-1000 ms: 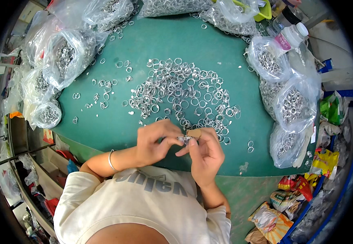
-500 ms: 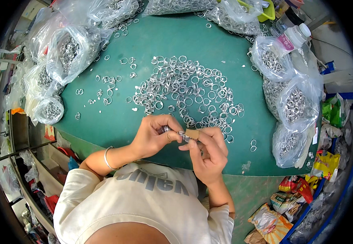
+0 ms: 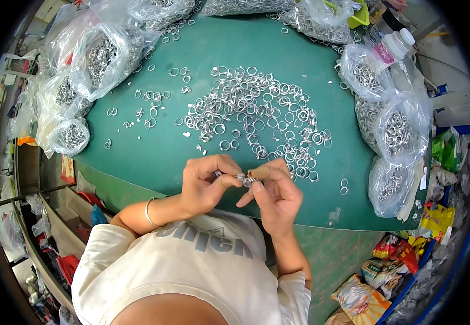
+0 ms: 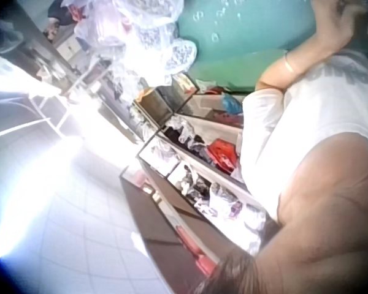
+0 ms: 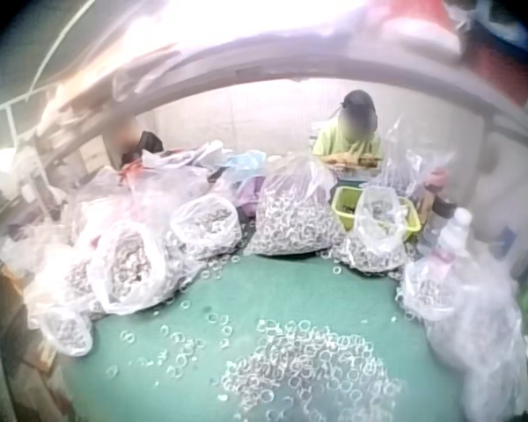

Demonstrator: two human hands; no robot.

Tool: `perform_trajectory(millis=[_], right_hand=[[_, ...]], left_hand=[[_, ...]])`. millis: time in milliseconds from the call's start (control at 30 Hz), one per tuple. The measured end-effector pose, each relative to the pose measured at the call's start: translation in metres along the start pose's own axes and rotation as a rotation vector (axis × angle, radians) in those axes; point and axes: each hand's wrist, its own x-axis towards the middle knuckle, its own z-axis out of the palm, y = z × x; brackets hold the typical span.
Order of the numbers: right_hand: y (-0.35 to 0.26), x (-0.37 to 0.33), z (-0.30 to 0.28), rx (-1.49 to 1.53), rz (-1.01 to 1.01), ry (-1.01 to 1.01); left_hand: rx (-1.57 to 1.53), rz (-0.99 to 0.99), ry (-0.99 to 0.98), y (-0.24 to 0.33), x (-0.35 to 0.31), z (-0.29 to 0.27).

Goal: The person picks up, separates, and gathers small silver rings from a pile on a green work table, placing them into plastic bags by hand.

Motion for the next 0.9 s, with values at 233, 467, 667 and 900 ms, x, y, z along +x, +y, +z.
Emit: perform_trajectory(millis=[233,467,667,900], right_hand=[[0.006,-0.006,0.007,-0.115,-0.087,0.036],[-0.006,-0.014,-0.006,-0.428,-0.263,0.12],[0.008,0.009,-0.024,-0.775,0.008,0.152],[-0.008,0.024,-0.07,-1.007,-0.07,0.229]], left_hand=[[-0.496,-0.61,-0.046,0.015,-0.004,-0.007],[-0.657,-0.697,0.018,0.003,-0.01,-0.028],[-0.467,-0.657,-0.021,-0.011,0.003,-0.029],[-0.539,-0.752,-0.07,-0.018,0.024,-0.045]])
